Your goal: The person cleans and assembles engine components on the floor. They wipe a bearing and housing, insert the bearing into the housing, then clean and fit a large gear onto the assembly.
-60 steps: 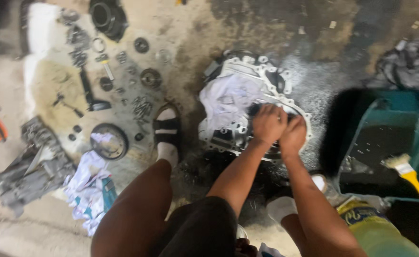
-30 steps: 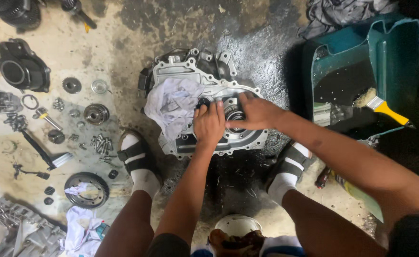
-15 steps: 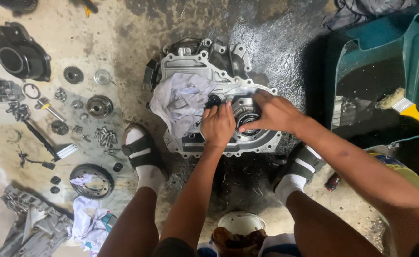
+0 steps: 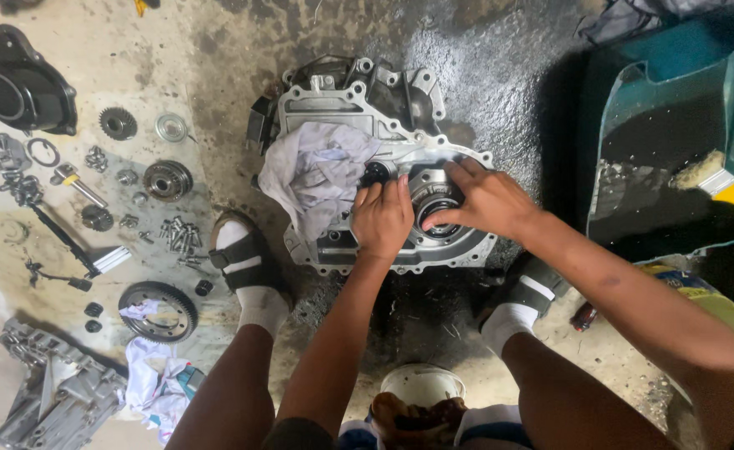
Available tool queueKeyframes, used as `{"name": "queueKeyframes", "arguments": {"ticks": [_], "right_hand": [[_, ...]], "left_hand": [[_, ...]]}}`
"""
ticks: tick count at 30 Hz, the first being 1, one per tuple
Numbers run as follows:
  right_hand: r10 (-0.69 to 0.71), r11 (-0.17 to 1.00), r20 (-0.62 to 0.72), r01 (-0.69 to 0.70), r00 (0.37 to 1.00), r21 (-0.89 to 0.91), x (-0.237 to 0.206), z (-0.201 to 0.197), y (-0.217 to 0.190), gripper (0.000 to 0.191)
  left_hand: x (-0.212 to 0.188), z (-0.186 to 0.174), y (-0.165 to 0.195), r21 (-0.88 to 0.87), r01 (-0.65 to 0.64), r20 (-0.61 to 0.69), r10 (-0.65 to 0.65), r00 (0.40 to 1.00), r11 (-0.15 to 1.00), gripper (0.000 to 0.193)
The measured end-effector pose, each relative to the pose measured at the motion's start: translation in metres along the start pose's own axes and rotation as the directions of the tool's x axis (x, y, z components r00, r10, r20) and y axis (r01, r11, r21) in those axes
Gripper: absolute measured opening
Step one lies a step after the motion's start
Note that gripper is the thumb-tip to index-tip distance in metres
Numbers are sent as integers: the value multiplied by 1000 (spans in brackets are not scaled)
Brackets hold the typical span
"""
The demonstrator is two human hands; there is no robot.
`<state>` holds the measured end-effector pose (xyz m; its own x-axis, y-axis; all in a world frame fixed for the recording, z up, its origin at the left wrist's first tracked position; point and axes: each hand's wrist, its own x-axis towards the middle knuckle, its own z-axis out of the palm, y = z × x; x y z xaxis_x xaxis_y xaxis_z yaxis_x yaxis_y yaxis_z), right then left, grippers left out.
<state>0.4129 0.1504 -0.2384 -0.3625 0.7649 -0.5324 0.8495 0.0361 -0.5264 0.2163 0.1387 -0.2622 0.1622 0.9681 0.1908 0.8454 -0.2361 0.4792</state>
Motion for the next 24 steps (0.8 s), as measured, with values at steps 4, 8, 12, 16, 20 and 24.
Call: {"name": "queueKeyframes", "arguments": {"ticks": [4, 8, 12, 16, 20, 24], "right_hand": [[77, 997, -35, -76, 996, 29, -14, -1, -18, 110], [-92, 987, -204, 62, 975, -146, -28, -1, -43, 109], [-275, 868, -90, 207, 957, -451, -19, 1, -57, 116], [-273, 824, -17, 225, 962, -520, -6, 4, -59, 126], [-285, 781, 100, 291, 953, -553, -2, 0, -57, 129], [-331, 775, 129, 347, 935, -528, 0, -7, -55, 129]], "left_hand": [[4, -1, 2, 35, -8, 3, 8, 1000, 999, 29], [13, -6, 4, 56, -12, 10, 11, 1000, 998, 30], [22, -9, 4, 49, 1, 82, -5, 997, 999, 29], [24, -9, 4, 61, 6, 142, -15, 990, 998, 27], [22, -11, 6, 44, -3, 113, -2, 994, 999, 26], [20, -13, 6, 32, -49, 8, 49, 999, 998, 27]]}}
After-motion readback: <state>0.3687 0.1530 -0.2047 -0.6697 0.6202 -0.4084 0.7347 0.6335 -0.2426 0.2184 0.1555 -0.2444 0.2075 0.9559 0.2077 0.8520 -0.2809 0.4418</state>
